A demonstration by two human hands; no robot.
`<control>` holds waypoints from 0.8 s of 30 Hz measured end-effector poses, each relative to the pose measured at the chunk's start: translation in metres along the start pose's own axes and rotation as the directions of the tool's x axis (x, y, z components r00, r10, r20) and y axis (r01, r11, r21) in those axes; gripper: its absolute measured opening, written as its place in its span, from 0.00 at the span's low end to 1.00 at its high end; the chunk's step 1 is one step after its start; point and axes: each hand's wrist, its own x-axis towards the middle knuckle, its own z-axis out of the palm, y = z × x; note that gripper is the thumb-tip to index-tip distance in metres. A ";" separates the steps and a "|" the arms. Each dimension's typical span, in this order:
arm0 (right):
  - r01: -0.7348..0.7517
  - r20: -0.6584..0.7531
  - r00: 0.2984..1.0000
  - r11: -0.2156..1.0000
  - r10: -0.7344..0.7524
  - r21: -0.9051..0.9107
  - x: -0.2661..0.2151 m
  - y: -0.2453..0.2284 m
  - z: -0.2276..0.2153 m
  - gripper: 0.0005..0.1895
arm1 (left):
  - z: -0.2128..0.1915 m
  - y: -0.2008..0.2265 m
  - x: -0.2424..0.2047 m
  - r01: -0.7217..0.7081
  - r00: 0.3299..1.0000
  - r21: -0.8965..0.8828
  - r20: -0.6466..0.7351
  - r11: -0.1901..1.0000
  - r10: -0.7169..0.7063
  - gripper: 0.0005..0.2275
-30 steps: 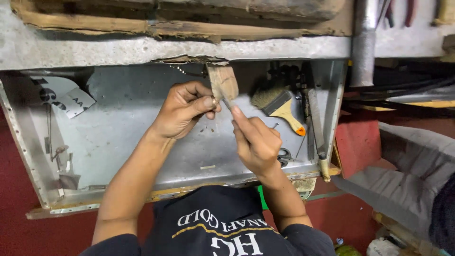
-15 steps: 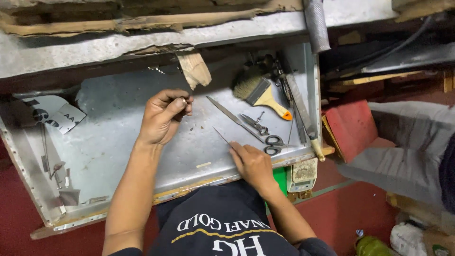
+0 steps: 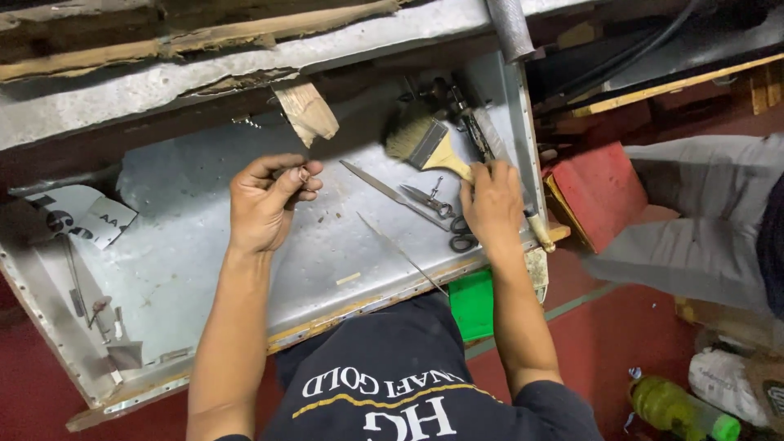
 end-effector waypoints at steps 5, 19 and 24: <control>0.158 -0.142 0.980 0.979 -0.139 0.129 0.001 0.004 -0.022 0.12 | 0.011 0.009 -0.001 -0.068 0.998 0.075 0.022 0.995 0.067 0.09; 0.192 -0.063 0.976 0.699 -0.207 0.689 0.061 -0.066 -0.055 0.10 | 0.008 0.022 -0.004 -0.232 0.972 0.287 0.114 0.929 0.207 0.16; 0.570 -0.525 0.822 0.320 -0.222 0.757 0.104 -0.087 -0.100 0.11 | 0.007 0.034 -0.005 -0.410 0.912 0.447 0.172 0.795 0.373 0.07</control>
